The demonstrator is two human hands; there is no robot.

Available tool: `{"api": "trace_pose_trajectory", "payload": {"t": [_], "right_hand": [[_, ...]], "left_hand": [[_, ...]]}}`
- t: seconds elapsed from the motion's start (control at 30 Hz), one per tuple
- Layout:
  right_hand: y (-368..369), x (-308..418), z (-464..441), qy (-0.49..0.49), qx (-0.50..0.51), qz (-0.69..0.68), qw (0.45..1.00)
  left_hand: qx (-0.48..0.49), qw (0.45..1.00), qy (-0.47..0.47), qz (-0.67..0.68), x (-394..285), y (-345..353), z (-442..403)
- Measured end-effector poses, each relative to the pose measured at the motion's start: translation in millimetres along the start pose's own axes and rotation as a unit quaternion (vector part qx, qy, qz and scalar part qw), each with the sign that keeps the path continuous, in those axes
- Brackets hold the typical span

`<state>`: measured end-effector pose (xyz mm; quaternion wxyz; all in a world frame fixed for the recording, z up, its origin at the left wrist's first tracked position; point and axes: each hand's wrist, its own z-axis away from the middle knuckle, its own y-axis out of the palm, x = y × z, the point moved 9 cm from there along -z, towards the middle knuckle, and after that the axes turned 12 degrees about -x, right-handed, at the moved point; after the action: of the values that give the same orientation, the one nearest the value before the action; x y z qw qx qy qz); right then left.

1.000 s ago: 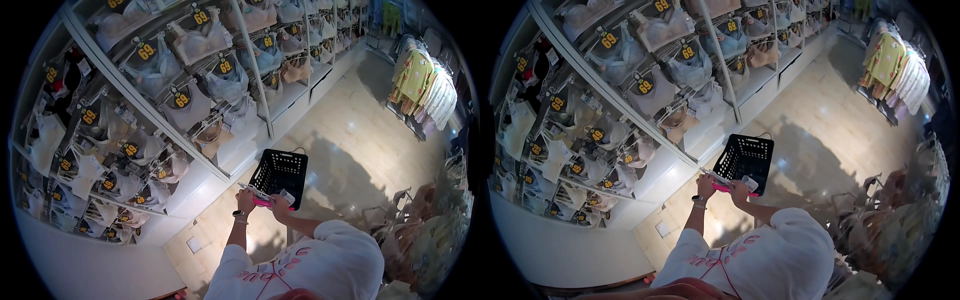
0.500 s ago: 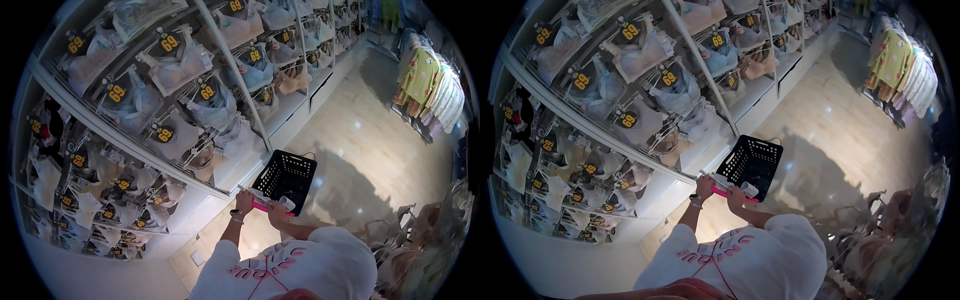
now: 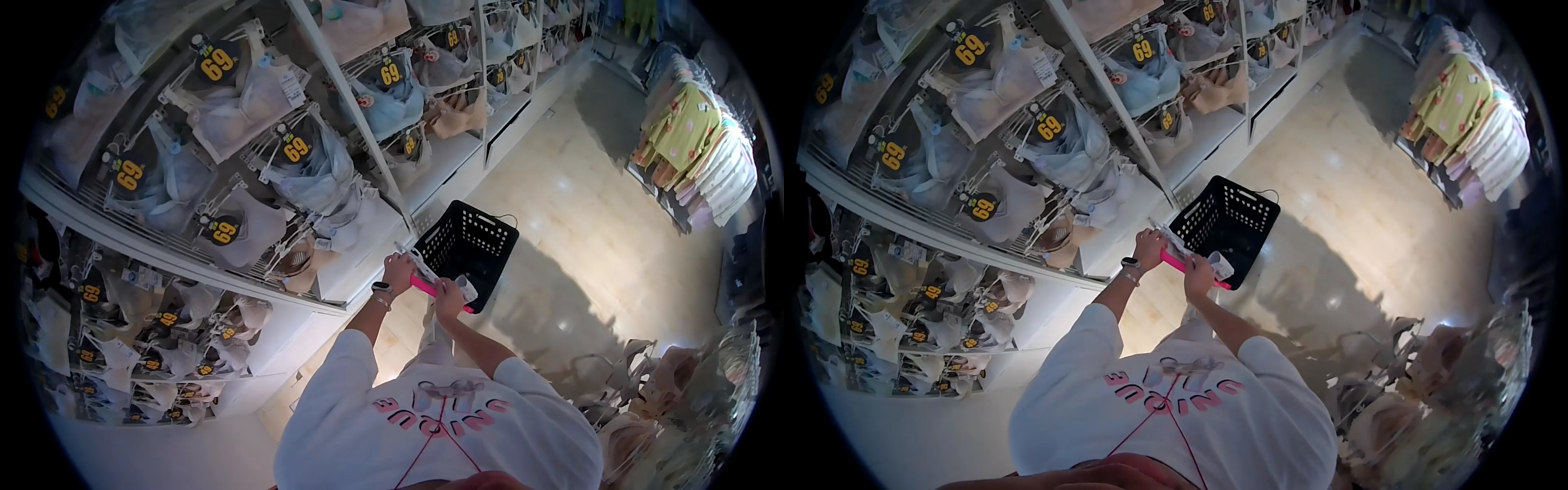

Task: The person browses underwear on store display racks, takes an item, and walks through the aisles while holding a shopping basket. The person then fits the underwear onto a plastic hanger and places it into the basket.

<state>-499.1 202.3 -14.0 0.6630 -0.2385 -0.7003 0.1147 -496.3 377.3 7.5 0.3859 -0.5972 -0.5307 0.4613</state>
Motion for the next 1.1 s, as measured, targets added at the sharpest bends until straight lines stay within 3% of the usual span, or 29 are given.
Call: {"api": "trace_pose_trajectory", "payload": {"t": [0.13, 0.63, 0.77, 0.97, 1.07, 1.1], "right_hand": [[-2.5, 1.6, -49.2, 0.036, -0.019, 0.016, 0.999], [-6.9, -26.4, -249.9, 0.077, -0.123, -0.008, 0.989], [-16.7, -20.3, -301.9, 0.034, -0.137, 0.023, 0.990], [-26.5, -48.5, -375.9, 0.037, -0.151, 0.001, 0.988], [-26.5, -65.7, -417.6, 0.092, -0.093, 0.010, 0.991], [-31.5, -67.9, -433.5, 0.069, -0.102, 0.019, 0.992]], "left_hand": [[-0.036, 0.999, 0.023, 0.029, -10.7, 6.9, -57.9], [0.006, 0.994, 0.102, 0.043, -56.7, 77.2, -272.6], [0.004, 0.993, 0.113, 0.039, -70.7, 102.2, -316.3], [0.029, 0.992, 0.117, 0.045, -102.7, 118.7, -388.9], [0.026, 0.992, 0.101, 0.068, -122.9, 125.2, -427.0], [0.032, 0.993, 0.097, 0.055, -130.6, 133.4, -441.4]]}}
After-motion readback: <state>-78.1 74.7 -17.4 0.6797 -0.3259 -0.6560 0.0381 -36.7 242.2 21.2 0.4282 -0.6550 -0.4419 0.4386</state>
